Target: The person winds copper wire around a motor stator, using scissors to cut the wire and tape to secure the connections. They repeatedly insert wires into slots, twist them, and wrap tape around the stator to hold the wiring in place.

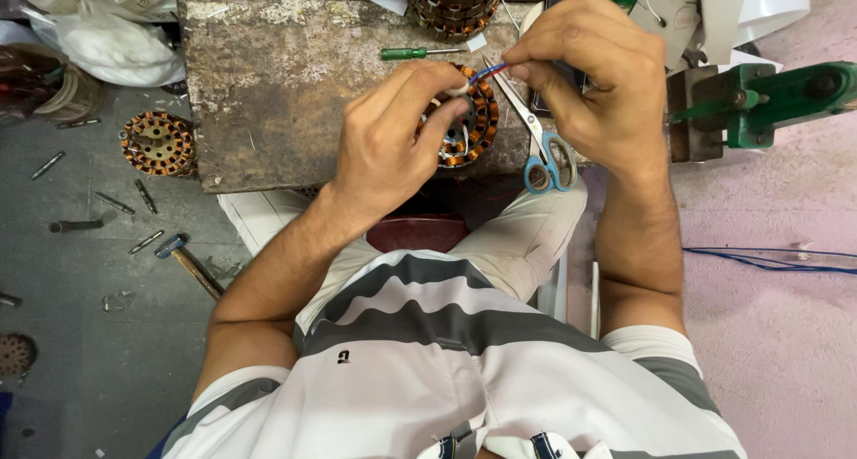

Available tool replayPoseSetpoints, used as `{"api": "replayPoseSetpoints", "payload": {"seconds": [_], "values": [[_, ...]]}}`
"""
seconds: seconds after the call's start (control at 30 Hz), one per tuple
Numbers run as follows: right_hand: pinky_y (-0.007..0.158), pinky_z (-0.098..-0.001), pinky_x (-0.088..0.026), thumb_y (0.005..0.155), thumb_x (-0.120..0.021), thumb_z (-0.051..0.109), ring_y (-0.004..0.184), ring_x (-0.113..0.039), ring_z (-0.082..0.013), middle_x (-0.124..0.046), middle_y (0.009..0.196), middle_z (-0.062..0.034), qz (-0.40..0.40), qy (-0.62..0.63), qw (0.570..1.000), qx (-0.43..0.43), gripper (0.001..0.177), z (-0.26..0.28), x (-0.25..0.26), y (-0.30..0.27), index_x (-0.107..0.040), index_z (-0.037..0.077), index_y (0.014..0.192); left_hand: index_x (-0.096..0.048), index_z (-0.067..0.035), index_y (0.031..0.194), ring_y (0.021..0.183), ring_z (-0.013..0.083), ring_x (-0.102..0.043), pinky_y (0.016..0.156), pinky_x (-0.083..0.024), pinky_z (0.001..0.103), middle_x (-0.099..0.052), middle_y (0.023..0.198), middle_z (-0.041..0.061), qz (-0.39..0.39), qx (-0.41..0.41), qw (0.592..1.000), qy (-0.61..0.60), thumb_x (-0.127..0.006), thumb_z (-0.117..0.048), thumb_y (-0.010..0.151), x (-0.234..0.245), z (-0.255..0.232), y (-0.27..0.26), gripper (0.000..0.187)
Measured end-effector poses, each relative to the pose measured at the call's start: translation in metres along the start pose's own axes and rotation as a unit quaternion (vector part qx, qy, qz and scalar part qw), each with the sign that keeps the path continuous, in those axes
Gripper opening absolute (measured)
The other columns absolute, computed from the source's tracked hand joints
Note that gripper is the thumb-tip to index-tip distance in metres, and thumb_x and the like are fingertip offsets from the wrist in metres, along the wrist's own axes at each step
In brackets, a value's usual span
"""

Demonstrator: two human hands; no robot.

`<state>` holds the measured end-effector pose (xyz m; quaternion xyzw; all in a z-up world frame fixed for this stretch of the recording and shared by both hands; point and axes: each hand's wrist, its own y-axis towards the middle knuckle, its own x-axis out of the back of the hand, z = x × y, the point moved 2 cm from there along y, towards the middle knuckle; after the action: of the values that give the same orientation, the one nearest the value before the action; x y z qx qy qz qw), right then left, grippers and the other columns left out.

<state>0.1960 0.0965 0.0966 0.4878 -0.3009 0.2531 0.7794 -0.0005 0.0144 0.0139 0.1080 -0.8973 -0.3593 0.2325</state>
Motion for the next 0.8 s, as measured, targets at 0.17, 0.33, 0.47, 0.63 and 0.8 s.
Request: {"api": "replayPoseSetpoints", "payload": {"seconds": [0.17, 0.33, 0.47, 0.63, 0.8], "values": [[0.088, -0.0314, -0.053, 0.094, -0.081, -0.012, 0.099, -0.068, -0.0242, -0.072, 0.1, -0.009, -0.008, -0.009, 1.0, 0.002, 0.017, -0.001, -0.009, -0.01, -0.073, -0.001, 0.106, -0.063, -0.003, 0.12, 0.098, 0.0287, -0.074, 0.08, -0.059, 0.035, -0.071, 0.109, 0.012, -0.019, -0.044, 0.998, 0.049, -0.075, 0.004, 0.1, 0.003, -0.007, 0.0, 0.024], [0.085, -0.0311, -0.054, 0.092, -0.081, -0.013, 0.096, -0.069, -0.0243, -0.072, 0.1, -0.0106, -0.016, 0.023, 1.0, -0.013, 0.019, 0.001, -0.01, -0.009, -0.075, -0.002, 0.106, -0.065, -0.001, 0.117, 0.096, 0.0279, -0.073, 0.083, -0.059, 0.037, -0.072, 0.104, 0.013, -0.027, -0.053, 0.997, 0.046, -0.077, 0.003, 0.097, 0.0, -0.009, 0.002, 0.024], [0.086, -0.0306, -0.054, 0.089, -0.082, -0.011, 0.097, -0.069, -0.0243, -0.073, 0.103, -0.0115, -0.005, 0.034, 0.999, -0.017, 0.019, 0.012, -0.009, -0.008, -0.073, -0.002, 0.103, -0.065, -0.002, 0.116, 0.096, 0.0282, -0.072, 0.084, -0.058, 0.038, -0.072, 0.104, 0.012, -0.052, -0.084, 0.993, 0.065, -0.076, 0.006, 0.097, -0.003, -0.013, 0.008, 0.024], [0.085, -0.0299, -0.054, 0.091, -0.081, -0.013, 0.096, -0.07, -0.024, -0.073, 0.101, -0.0123, -0.021, 0.035, 0.999, -0.034, 0.019, 0.016, -0.005, -0.009, -0.074, -0.003, 0.105, -0.063, 0.0, 0.123, 0.097, 0.0284, -0.072, 0.082, -0.058, 0.035, -0.071, 0.107, 0.012, -0.028, -0.136, 0.99, 0.036, -0.075, 0.008, 0.099, 0.0, -0.014, 0.011, 0.028], [0.084, -0.0295, -0.055, 0.089, -0.079, -0.015, 0.1, -0.07, -0.0253, -0.072, 0.104, -0.0138, -0.035, 0.033, 0.998, -0.04, 0.022, 0.016, -0.008, -0.012, -0.073, -0.003, 0.107, -0.062, 0.003, 0.13, 0.099, 0.0299, -0.07, 0.082, -0.057, 0.037, -0.071, 0.11, 0.014, -0.023, -0.153, 0.987, 0.049, -0.069, 0.014, 0.094, 0.003, -0.013, 0.011, 0.038]]}}
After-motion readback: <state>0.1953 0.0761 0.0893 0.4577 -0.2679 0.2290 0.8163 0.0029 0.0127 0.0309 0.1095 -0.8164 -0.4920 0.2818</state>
